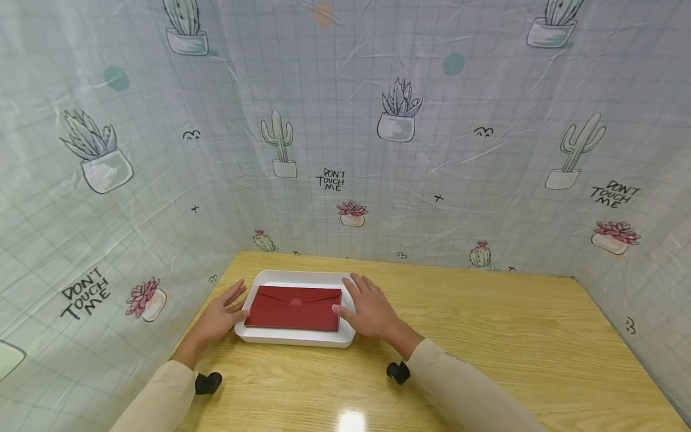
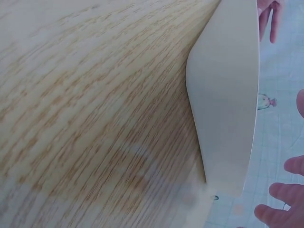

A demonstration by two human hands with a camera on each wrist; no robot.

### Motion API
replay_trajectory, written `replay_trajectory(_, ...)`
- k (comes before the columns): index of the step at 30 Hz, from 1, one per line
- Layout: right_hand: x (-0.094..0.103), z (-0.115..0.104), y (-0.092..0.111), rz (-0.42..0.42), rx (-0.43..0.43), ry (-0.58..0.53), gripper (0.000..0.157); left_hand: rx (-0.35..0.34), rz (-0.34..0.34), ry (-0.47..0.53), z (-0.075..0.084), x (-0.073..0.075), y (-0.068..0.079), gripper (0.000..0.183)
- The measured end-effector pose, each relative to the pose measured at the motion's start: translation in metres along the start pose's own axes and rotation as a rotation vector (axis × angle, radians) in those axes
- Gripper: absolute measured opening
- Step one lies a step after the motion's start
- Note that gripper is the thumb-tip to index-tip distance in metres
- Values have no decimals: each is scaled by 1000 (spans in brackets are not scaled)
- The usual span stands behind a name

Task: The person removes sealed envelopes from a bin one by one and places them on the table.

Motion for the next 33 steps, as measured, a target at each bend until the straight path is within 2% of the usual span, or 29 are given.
replay_trajectory(3, 1, 1, -1, 8, -8, -46, 77, 28, 11, 17, -3, 1, 1, 82)
replay_trajectory(12, 8, 8, -9, 24, -100, -264, 66, 126, -2, -20, -11, 1, 1, 76)
replay_trajectory(19, 13, 16, -12, 25, -183, -590, 52, 126, -17, -24, -7, -2, 1, 69)
replay_trajectory(22, 12, 18, -13, 5, -225, -656, 51, 126, -27, -27, -5, -3, 1, 67)
replay_trajectory(26, 5, 18, -15, -74, -277, -746, 50, 140, -37, -22, -5, -3, 2, 67)
replay_trajectory(30, -2, 17, -17, -142, -305, -837, 53, 145, -34, -12, -6, -4, 3, 67)
replay_trajectory(33, -5, 14, -19, -169, -307, -864, 57, 146, -30, -13, -8, -3, 4, 67)
Point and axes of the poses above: each hand's wrist, its own y-axis away from the middle knuckle, its own x-axis out of the back of the hand, z = x × y, the point moved 10 cm from there along -y, towards the middle knuckle, and after that the axes turned 15 degrees about -x, right-handed, at the moved point
